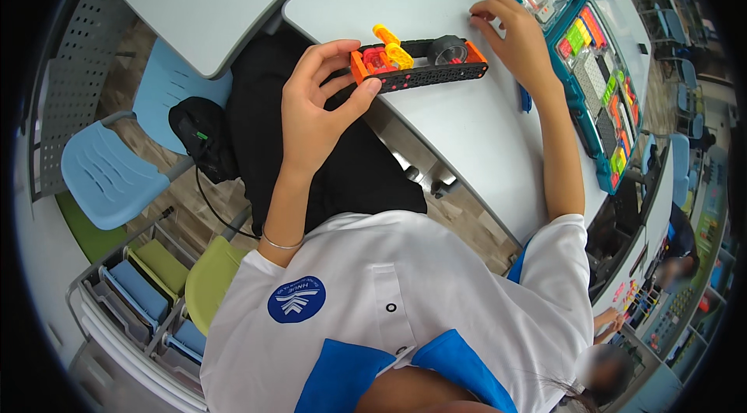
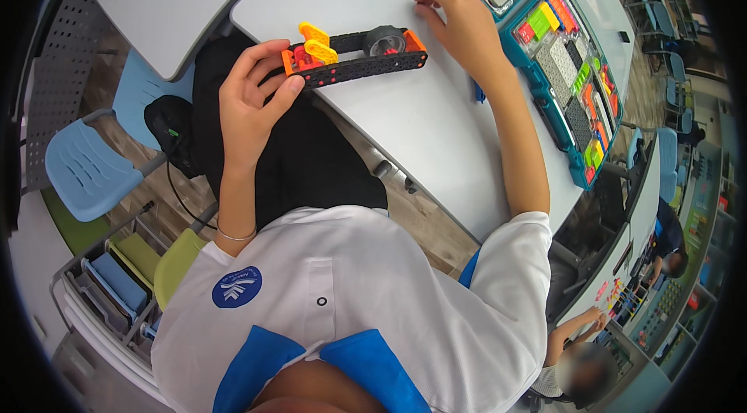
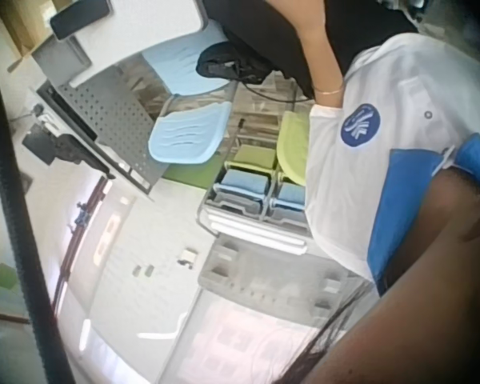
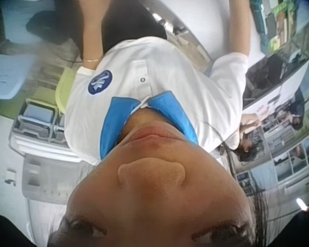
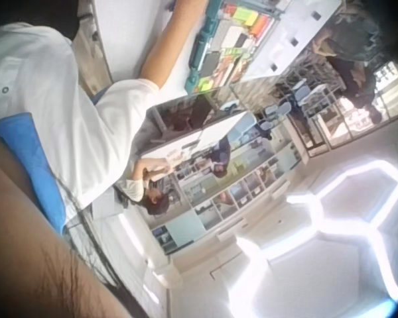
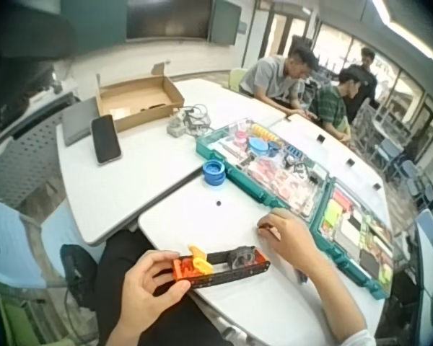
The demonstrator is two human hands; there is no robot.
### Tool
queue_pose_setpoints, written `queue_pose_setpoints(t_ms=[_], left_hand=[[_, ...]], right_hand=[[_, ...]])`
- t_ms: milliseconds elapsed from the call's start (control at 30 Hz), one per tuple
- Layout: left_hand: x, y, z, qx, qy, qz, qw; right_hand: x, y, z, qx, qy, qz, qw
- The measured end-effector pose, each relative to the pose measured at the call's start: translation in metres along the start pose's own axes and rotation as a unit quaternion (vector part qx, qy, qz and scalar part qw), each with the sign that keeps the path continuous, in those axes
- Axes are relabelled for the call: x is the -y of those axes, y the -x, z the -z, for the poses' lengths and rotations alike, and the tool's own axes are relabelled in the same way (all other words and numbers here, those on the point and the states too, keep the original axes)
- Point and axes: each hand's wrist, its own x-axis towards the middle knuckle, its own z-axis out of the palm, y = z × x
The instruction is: The person assembles a small vehicle-like structure using colorful construction toy pieces. They connect black, orange, yellow, and red components, then attach a gray circular piece and a blue circular piece to the assembly.
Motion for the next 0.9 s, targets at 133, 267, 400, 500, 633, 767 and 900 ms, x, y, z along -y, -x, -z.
queue_pose_setpoints(t_ms=[133, 267, 400, 500, 633, 767, 900], left_hand=[[-0.001, -0.001, 0.006, -0.011, 0.024, 0.011, 1.000], [0.000, -0.001, 0.006, -0.008, 0.022, 0.001, 1.000], [0.004, -0.001, 0.005, -0.008, 0.063, -0.005, 0.998], [0.005, -0.001, 0.005, 0.002, 0.055, -0.060, 0.997], [-0.003, -0.004, 0.007, 0.034, -0.133, -0.231, 0.963], [-0.001, -0.002, 0.009, 0.049, -0.148, -0.243, 0.957], [-0.004, 0.002, 0.012, 0.055, -0.183, -0.255, 0.948]], right_hand=[[0.004, -0.001, -0.001, 0.041, 0.001, -0.033, 0.999], [0.018, -0.010, 0.008, 0.024, 0.019, -0.019, 0.999], [0.048, -0.019, 0.017, -0.013, -0.034, 0.049, 0.998], [0.072, -0.016, 0.021, -0.037, -0.124, 0.133, 0.983], [0.080, -0.002, 0.015, -0.021, -0.149, 0.143, 0.978], [0.077, 0.001, 0.010, -0.019, -0.131, 0.146, 0.980], [0.076, 0.003, 0.011, -0.016, -0.160, 0.171, 0.972]])
